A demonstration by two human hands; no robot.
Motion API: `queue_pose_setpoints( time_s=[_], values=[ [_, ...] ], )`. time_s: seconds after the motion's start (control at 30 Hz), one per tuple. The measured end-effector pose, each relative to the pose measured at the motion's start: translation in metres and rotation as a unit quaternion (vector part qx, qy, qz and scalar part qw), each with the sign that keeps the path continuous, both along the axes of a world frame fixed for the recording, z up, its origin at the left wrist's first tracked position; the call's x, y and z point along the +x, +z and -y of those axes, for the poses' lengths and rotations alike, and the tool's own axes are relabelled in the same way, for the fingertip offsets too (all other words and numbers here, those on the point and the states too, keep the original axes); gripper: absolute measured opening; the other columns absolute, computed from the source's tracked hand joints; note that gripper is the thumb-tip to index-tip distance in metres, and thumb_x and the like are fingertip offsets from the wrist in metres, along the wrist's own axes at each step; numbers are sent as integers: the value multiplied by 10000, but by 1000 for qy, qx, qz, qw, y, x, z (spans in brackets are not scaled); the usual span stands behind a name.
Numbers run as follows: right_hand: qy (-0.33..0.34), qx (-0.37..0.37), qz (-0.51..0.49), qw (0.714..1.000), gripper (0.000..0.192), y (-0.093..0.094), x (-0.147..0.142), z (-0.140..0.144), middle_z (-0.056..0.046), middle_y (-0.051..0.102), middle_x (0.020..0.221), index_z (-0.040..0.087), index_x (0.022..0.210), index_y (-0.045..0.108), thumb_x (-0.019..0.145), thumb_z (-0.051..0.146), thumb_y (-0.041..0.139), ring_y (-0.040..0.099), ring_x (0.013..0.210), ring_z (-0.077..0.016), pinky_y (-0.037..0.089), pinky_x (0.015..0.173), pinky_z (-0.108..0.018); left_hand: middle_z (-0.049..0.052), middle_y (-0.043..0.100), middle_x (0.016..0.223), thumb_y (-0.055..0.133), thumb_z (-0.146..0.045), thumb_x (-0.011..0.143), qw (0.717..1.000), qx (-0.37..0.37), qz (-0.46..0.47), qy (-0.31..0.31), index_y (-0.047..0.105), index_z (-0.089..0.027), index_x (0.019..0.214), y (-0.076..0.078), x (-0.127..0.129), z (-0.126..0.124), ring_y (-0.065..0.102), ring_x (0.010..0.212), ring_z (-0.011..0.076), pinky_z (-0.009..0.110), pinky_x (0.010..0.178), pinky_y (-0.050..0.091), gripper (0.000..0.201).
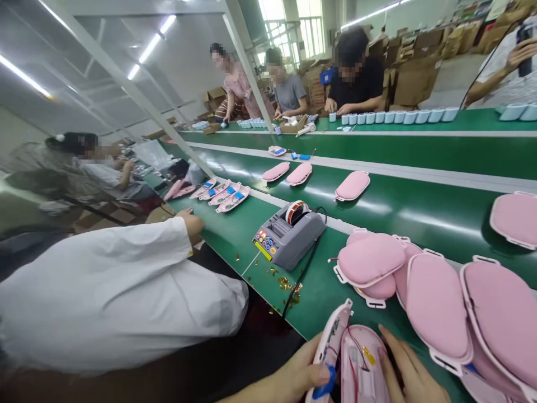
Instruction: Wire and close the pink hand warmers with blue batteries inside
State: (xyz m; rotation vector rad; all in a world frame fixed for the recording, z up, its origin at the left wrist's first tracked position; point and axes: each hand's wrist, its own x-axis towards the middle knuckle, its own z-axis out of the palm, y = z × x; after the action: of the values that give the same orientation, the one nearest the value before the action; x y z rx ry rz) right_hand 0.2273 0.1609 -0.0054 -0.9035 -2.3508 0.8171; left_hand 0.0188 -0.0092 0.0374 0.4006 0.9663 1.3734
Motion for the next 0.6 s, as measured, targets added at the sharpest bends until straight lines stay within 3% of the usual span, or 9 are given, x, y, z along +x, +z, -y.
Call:
queue_pose_setpoints(
  time_s=[0.1,0.13,0.2,0.27,0.37,0.47,0.6],
  values=[
    [-37,42,35,998,375,29,-13,23,-106,859,1215,319,1176,868,1039,370,522,853,1063,-303,736,741,-358,134,792,1011,1023,-751,525,998,-45,-25,26,775,-131,1345,20,-3,7,722,706,212,294,518,631,1057],
    [-59,59,44,996,367,41,-19,30,-110,855,1222,294,1197,855,1035,313,527,851,1017,-286,728,739,-350,101,784,932,1009,-764,537,997,-56,-14,43,798,-132,1268,24,-2,10,716,691,206,308,547,654,988],
    [-37,50,62,996,429,58,-31,33,-138,823,1304,227,1306,807,1013,169,500,828,1092,-271,728,820,-355,65,787,886,998,-690,637,993,-87,7,77,811,-148,1111,25,-2,15,724,701,185,301,643,688,744],
    [-52,37,102,993,439,61,-34,26,-94,792,1387,252,1370,770,1027,146,518,791,1209,-233,711,938,-324,48,806,858,973,-640,704,989,-119,27,89,799,-166,1011,16,-8,15,758,704,200,319,698,707,591],
    [-63,16,87,994,401,60,-21,26,-106,781,1386,230,1372,752,1067,144,508,778,1222,-222,680,1038,-348,54,808,771,967,-656,674,976,-180,13,124,802,-165,938,5,-16,15,820,754,307,460,763,740,581],
    [-35,12,12,999,281,67,-6,39,-100,818,1207,222,1267,773,1114,218,538,791,1102,-220,674,1015,-371,81,818,758,975,-693,590,955,-231,-35,184,803,-157,876,10,-15,20,846,862,400,577,855,734,632],
    [15,9,-9,1000,242,76,-15,46,-88,828,1167,217,1247,767,1120,259,565,782,1038,-223,662,985,-383,106,843,830,971,-745,511,944,-255,-70,199,827,-154,928,16,-12,21,846,889,415,574,862,731,737]
  ],
)
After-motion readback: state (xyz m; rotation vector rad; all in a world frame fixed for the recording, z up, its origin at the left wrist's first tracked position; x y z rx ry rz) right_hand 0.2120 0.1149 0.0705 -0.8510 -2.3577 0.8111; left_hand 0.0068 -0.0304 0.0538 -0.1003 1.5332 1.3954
